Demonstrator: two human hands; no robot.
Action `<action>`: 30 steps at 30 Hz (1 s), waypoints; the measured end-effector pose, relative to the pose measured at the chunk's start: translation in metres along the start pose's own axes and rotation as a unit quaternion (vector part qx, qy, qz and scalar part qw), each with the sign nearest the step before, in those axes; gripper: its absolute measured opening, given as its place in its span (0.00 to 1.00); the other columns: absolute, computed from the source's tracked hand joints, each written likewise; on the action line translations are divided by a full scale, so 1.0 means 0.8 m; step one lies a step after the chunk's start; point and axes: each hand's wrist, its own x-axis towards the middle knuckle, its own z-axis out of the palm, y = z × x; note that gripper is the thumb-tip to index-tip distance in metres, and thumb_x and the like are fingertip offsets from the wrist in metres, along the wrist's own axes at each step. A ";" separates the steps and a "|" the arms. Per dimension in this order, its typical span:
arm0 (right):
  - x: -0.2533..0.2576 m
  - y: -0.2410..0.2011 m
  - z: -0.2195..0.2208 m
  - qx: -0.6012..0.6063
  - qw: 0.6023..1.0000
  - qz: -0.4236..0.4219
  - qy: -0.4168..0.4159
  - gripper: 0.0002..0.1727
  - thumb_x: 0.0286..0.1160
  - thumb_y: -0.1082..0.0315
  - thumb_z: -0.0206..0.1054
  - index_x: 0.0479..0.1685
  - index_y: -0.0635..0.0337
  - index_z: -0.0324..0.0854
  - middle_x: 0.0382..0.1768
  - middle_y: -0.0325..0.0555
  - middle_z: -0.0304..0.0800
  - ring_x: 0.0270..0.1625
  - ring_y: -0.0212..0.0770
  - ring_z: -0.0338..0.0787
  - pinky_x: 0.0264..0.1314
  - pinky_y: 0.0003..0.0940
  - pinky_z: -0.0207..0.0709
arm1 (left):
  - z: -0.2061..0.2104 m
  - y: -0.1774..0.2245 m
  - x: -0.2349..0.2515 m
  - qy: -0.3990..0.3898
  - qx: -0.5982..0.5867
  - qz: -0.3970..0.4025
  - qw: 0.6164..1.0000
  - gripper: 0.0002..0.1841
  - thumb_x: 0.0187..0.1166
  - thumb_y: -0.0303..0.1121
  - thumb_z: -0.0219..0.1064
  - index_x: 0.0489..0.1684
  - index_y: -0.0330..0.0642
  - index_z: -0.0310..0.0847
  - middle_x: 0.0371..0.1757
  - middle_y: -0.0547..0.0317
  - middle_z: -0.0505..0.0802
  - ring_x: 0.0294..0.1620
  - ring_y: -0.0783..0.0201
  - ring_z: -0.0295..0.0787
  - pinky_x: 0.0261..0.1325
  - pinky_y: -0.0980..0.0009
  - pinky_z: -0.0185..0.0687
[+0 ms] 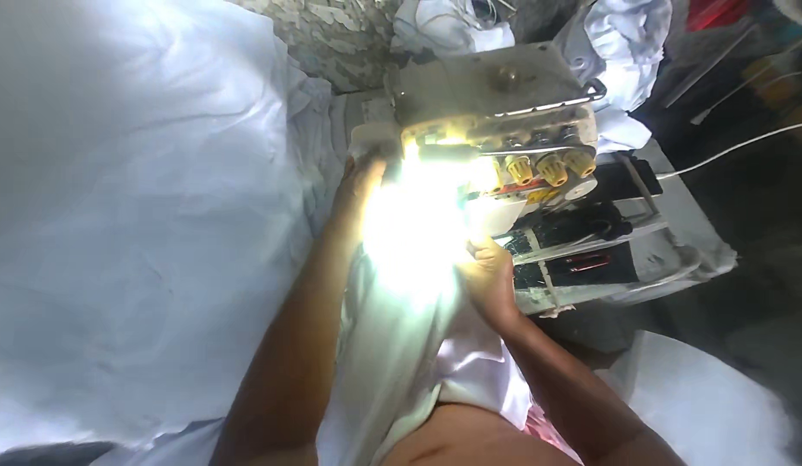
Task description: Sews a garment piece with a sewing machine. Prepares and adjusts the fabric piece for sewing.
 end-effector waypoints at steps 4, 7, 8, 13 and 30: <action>0.016 0.002 0.005 -0.025 0.999 0.027 0.005 0.03 0.76 0.74 0.66 0.42 0.62 0.83 0.21 0.38 0.75 0.19 0.28 0.70 0.20 0.24 0.65 | -0.018 0.016 0.020 -0.046 -0.014 -0.062 0.997 0.19 0.85 0.22 0.57 0.74 0.27 0.77 0.80 0.33 0.79 0.86 0.39 0.68 0.90 0.43 0.49; 0.021 0.005 0.008 -0.019 0.999 0.032 0.011 0.04 0.77 0.75 0.63 0.44 0.62 0.82 0.22 0.39 0.75 0.20 0.28 0.71 0.22 0.25 0.67 | -0.026 0.020 0.029 -0.073 -0.009 -0.087 0.993 0.23 0.86 0.22 0.57 0.80 0.29 0.71 0.85 0.33 0.73 0.88 0.36 0.64 0.89 0.41 0.51; 0.024 0.005 0.010 -0.019 0.999 0.024 0.017 0.05 0.76 0.76 0.63 0.44 0.64 0.82 0.23 0.41 0.77 0.21 0.29 0.73 0.24 0.26 0.69 | -0.028 0.021 0.032 -0.073 -0.010 -0.097 0.993 0.24 0.86 0.23 0.58 0.82 0.31 0.69 0.86 0.33 0.71 0.88 0.35 0.63 0.87 0.40 0.53; 0.034 0.001 0.011 -0.034 0.999 0.024 0.011 0.06 0.76 0.80 0.60 0.43 0.71 0.82 0.28 0.48 0.82 0.29 0.32 0.78 0.34 0.29 0.74 | -0.018 0.001 0.017 0.041 0.007 -0.077 0.996 0.21 0.89 0.30 0.55 0.78 0.33 0.75 0.81 0.37 0.79 0.85 0.39 0.71 0.88 0.39 0.53; -0.033 0.034 -0.068 0.307 0.879 0.332 -0.147 0.09 0.82 0.75 0.54 0.48 0.54 0.79 0.30 0.38 0.87 0.29 0.28 0.86 0.33 0.24 0.83 | -0.003 0.025 -0.402 -0.042 -0.184 -0.490 0.851 0.20 0.86 0.34 0.64 0.64 0.22 0.79 0.55 0.34 0.91 0.58 0.52 0.88 0.68 0.52 0.79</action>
